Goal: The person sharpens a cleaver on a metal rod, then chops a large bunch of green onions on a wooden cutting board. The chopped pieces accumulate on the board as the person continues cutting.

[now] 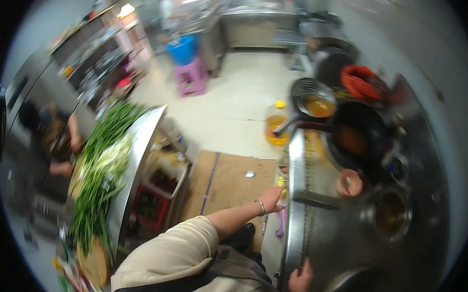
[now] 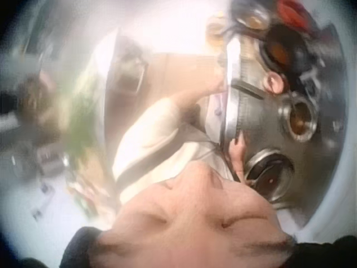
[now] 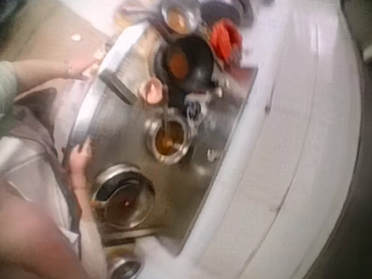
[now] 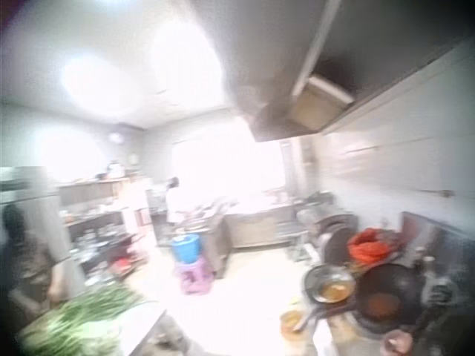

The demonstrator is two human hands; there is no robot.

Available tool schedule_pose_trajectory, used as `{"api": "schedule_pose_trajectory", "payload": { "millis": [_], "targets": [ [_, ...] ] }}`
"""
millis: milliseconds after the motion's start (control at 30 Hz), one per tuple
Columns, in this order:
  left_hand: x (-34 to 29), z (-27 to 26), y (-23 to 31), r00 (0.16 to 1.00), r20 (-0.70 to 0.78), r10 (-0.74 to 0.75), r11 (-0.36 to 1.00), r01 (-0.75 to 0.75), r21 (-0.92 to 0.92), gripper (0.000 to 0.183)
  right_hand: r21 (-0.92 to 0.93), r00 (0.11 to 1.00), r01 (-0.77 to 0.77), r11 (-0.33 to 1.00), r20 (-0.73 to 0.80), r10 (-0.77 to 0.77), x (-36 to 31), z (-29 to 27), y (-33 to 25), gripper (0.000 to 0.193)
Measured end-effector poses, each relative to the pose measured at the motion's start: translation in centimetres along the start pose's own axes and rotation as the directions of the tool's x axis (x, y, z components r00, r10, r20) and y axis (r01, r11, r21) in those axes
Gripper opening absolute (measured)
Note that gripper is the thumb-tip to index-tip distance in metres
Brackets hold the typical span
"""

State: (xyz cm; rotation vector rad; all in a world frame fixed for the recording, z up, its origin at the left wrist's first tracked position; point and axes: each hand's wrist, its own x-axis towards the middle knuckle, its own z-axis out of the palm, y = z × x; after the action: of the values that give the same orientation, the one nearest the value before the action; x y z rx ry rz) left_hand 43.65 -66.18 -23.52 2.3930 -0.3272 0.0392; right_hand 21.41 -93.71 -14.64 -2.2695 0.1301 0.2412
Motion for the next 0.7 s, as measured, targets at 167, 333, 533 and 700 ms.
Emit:
{"api": "schedule_pose_trajectory", "payload": {
  "millis": [167,333,533,700],
  "targets": [
    [-18.1,-3.8,-4.3,0.922,-0.047,-0.385,0.922,0.386,0.018,0.064,0.252,0.996,0.084,0.964,-0.040,-0.077,2.3,-1.7,-5.5,0.036],
    [-39.5,-9.5,-6.9,0.595,-0.052,-0.802,0.591,0.803,0.072,0.052,0.444,0.936,0.078,0.892,0.276,-0.219,1.3,2.7,-11.0,0.007],
    [-61.2,-16.3,-3.1,0.271,-0.575,-0.772,0.347,0.938,-0.024,0.066,0.352,0.832,-0.078,0.933,0.539,-0.134,4.4,15.0,-3.8,0.010],
    [-77.8,-20.2,0.6,-0.019,-0.782,-0.623,0.087,0.992,-0.094,0.068,0.474,0.430,0.277,0.836,0.717,-0.549,3.8,28.7,-5.9,0.021]
  ]
}}
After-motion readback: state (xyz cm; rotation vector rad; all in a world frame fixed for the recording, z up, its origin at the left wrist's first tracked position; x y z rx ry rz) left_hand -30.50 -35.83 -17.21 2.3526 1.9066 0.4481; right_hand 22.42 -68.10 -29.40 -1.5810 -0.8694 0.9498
